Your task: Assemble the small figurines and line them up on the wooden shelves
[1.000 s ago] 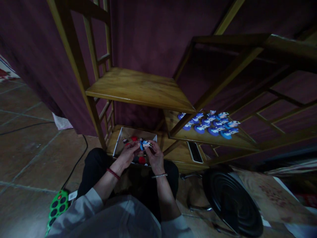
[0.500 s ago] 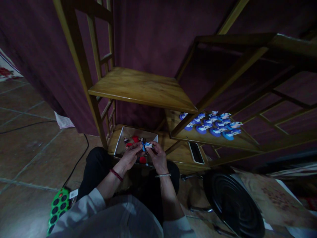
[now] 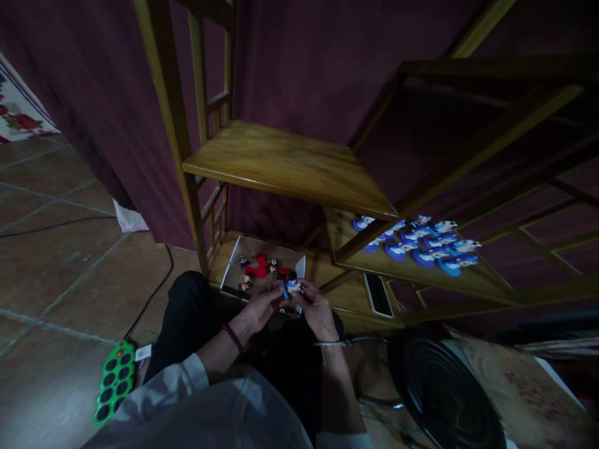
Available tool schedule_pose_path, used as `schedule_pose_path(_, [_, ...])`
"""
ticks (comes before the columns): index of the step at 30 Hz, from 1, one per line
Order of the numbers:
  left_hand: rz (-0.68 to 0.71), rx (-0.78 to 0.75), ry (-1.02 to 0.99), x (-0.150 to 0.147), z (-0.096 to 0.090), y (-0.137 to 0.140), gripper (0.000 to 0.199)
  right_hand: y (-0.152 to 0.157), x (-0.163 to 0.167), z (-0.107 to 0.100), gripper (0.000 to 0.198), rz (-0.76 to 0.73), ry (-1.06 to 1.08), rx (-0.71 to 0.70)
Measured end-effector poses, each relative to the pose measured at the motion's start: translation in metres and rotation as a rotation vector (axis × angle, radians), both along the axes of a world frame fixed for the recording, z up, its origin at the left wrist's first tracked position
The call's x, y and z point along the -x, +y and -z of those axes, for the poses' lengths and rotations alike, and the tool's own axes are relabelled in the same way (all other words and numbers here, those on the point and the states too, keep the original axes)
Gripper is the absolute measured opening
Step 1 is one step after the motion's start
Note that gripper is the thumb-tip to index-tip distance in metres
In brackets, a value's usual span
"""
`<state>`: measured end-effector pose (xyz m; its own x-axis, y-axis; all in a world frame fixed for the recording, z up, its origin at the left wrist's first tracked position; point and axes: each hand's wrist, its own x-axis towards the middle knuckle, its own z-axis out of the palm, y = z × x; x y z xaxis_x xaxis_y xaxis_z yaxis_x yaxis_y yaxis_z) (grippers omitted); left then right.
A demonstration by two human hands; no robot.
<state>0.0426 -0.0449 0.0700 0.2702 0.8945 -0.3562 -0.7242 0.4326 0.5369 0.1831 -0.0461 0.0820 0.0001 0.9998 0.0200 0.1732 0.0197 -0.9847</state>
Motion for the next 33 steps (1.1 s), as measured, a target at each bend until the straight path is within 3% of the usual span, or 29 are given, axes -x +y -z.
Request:
schedule_pose_path(12, [0.003, 0.029, -0.025, 0.004, 0.006, -0.007, 0.022, -0.002, 0.004, 0.008, 0.026, -0.037, -0.011, 0.023])
schedule_pose_path(18, [0.009, 0.005, -0.003, 0.008, 0.006, -0.005, 0.023, 0.001, 0.007, 0.012, 0.024, -0.032, -0.051, -0.041])
schedule_pose_path(33, [0.010, -0.129, -0.002, 0.016, -0.002, -0.001, 0.042, 0.003, 0.015, -0.003, 0.032, 0.070, -0.059, -0.058])
